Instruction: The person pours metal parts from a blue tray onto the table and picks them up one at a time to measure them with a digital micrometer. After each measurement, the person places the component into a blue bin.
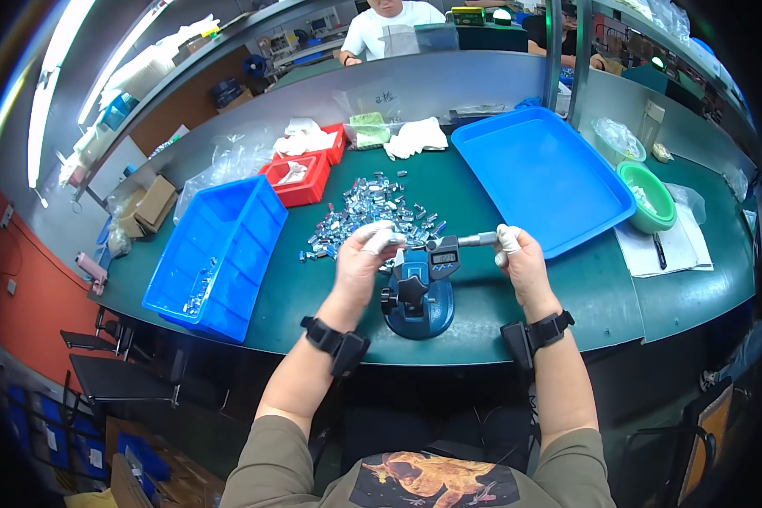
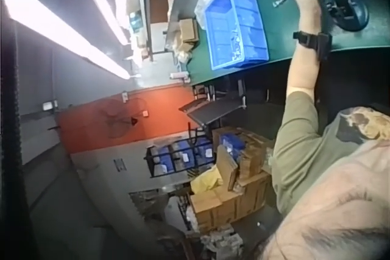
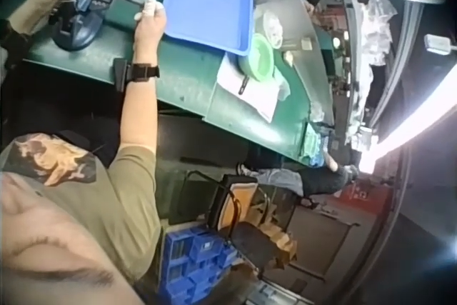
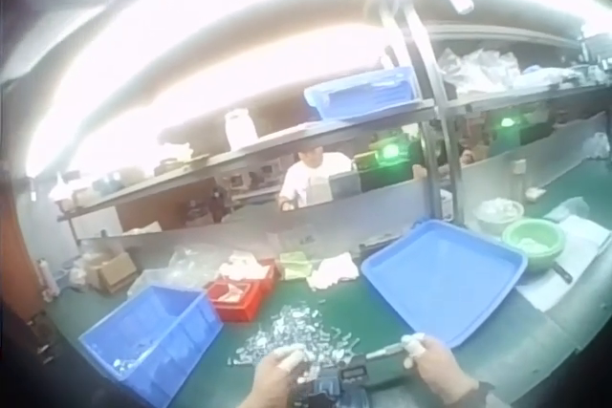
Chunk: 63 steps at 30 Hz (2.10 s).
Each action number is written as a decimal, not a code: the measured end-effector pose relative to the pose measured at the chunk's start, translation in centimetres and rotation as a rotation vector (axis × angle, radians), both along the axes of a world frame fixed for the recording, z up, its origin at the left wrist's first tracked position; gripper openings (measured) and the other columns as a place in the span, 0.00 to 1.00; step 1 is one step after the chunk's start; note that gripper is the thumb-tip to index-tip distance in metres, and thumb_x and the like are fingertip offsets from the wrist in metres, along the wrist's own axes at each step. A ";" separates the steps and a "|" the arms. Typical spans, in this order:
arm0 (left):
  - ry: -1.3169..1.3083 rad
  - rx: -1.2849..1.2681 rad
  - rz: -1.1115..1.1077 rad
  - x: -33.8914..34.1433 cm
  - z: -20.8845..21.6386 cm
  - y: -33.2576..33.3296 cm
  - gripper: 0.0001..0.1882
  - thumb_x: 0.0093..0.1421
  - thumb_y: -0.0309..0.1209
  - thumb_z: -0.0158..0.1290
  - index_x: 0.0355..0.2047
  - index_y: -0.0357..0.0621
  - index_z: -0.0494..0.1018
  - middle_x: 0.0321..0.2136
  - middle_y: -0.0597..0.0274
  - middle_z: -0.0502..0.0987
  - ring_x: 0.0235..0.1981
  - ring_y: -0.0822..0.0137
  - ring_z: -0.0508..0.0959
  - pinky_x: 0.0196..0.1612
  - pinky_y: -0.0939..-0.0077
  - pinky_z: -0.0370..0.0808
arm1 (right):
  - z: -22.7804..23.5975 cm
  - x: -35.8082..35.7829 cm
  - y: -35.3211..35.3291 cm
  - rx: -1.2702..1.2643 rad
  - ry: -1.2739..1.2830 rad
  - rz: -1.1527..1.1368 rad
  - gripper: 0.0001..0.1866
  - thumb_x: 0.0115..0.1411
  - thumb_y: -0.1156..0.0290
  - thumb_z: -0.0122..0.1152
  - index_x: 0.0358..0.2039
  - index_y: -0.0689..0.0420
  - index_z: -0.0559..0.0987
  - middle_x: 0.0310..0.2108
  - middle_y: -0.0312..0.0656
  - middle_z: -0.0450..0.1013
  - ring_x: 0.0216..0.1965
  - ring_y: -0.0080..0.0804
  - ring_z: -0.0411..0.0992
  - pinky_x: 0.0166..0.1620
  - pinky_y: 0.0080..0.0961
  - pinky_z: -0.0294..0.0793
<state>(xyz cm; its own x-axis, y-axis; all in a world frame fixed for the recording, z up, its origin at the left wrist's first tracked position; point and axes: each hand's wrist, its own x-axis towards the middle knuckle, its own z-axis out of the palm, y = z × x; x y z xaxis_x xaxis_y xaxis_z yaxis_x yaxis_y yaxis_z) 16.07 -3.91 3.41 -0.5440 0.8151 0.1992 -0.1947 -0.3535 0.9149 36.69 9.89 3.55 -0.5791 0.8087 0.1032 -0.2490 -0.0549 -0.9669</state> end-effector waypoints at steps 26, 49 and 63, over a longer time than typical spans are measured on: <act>0.936 -0.820 0.242 -4.3 1.1 -6.4 0.12 0.49 0.28 0.54 0.33 0.34 0.71 0.30 0.57 0.75 0.32 0.71 0.74 0.36 0.77 0.70 | -0.4 -0.1 0.1 0.000 0.004 -0.045 0.14 0.57 0.58 0.49 0.21 0.53 0.69 0.13 0.27 0.61 0.13 0.11 0.55 0.15 0.09 0.50; 0.007 -0.170 -0.200 0.0 2.1 0.9 0.11 0.54 0.26 0.49 0.38 0.38 0.70 0.30 0.61 0.73 0.32 0.71 0.73 0.38 0.77 0.70 | -0.2 -0.2 0.3 0.012 -0.030 -0.034 0.14 0.58 0.58 0.49 0.21 0.54 0.69 0.13 0.28 0.62 0.14 0.11 0.56 0.16 0.08 0.52; -0.199 -0.141 -0.204 1.1 0.7 1.7 0.13 0.56 0.30 0.48 0.40 0.37 0.69 0.32 0.57 0.75 0.32 0.67 0.76 0.35 0.77 0.74 | 0.6 -0.4 -0.3 -0.046 -0.034 -0.063 0.14 0.57 0.60 0.50 0.20 0.54 0.69 0.14 0.29 0.62 0.15 0.12 0.57 0.17 0.08 0.52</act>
